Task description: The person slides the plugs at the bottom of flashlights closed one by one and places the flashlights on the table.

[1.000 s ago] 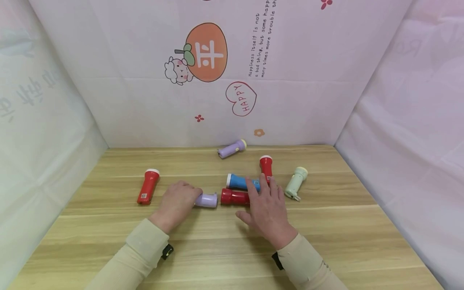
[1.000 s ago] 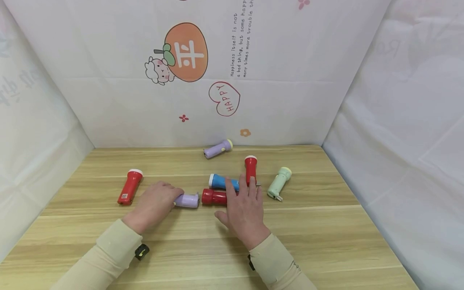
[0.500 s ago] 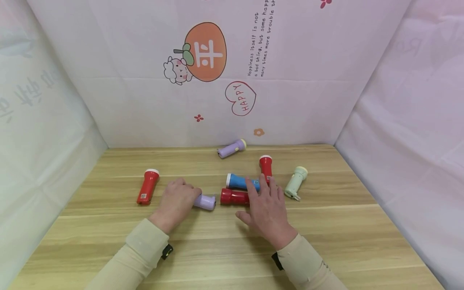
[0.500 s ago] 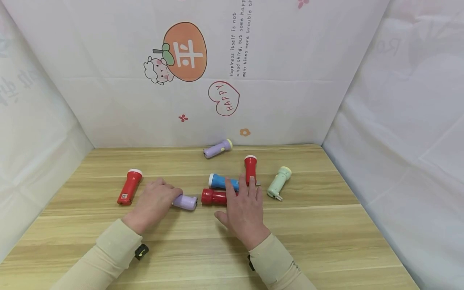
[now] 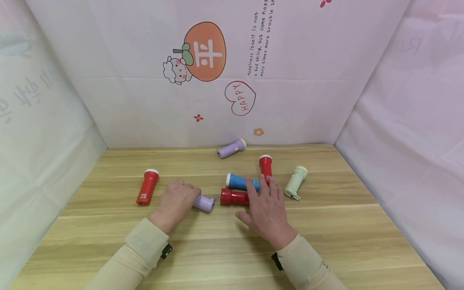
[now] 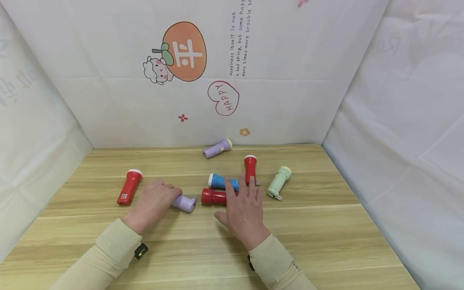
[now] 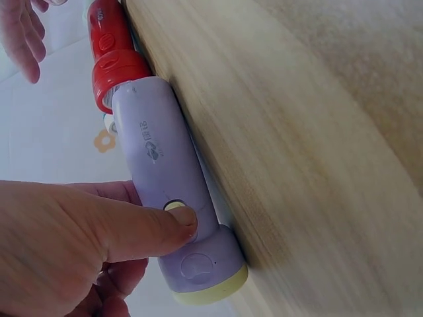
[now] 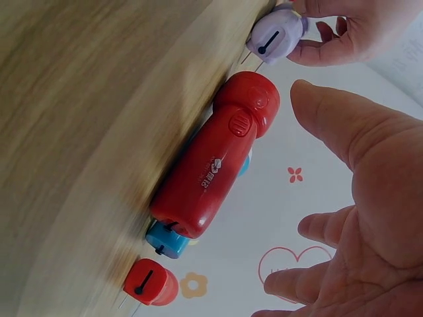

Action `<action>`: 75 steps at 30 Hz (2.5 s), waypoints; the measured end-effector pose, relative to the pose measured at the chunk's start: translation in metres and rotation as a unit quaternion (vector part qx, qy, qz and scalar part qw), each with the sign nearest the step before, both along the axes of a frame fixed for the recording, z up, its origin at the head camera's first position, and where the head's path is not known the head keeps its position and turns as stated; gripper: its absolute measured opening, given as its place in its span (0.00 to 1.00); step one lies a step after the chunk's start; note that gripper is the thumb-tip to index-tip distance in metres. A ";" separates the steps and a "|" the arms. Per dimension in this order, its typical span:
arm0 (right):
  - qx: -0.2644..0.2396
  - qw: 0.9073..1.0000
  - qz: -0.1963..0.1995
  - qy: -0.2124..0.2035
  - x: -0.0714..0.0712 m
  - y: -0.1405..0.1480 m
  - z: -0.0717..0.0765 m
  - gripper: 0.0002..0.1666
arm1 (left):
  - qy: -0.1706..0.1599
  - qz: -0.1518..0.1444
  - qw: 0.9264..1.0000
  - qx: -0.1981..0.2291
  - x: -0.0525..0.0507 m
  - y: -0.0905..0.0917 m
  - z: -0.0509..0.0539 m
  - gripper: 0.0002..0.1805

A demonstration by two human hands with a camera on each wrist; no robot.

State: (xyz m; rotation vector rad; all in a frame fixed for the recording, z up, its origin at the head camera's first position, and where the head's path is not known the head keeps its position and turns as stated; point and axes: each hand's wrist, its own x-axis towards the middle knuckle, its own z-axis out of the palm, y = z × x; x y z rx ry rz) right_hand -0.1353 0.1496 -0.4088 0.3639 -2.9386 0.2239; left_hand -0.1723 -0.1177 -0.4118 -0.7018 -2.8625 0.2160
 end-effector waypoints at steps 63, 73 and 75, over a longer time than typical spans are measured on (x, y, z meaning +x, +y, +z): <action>-0.005 1.000 0.005 0.019 0.000 0.001 -0.003 0.60 | -0.082 0.058 0.990 0.098 -0.009 -0.002 -0.001 0.09; -0.001 1.000 0.004 0.019 0.001 0.000 -0.003 0.61 | -0.075 0.050 0.991 0.094 -0.009 -0.002 -0.002 0.06; -0.003 1.000 0.005 0.022 0.001 0.000 -0.003 0.61 | -0.076 0.049 0.992 0.093 -0.009 -0.002 -0.003 0.04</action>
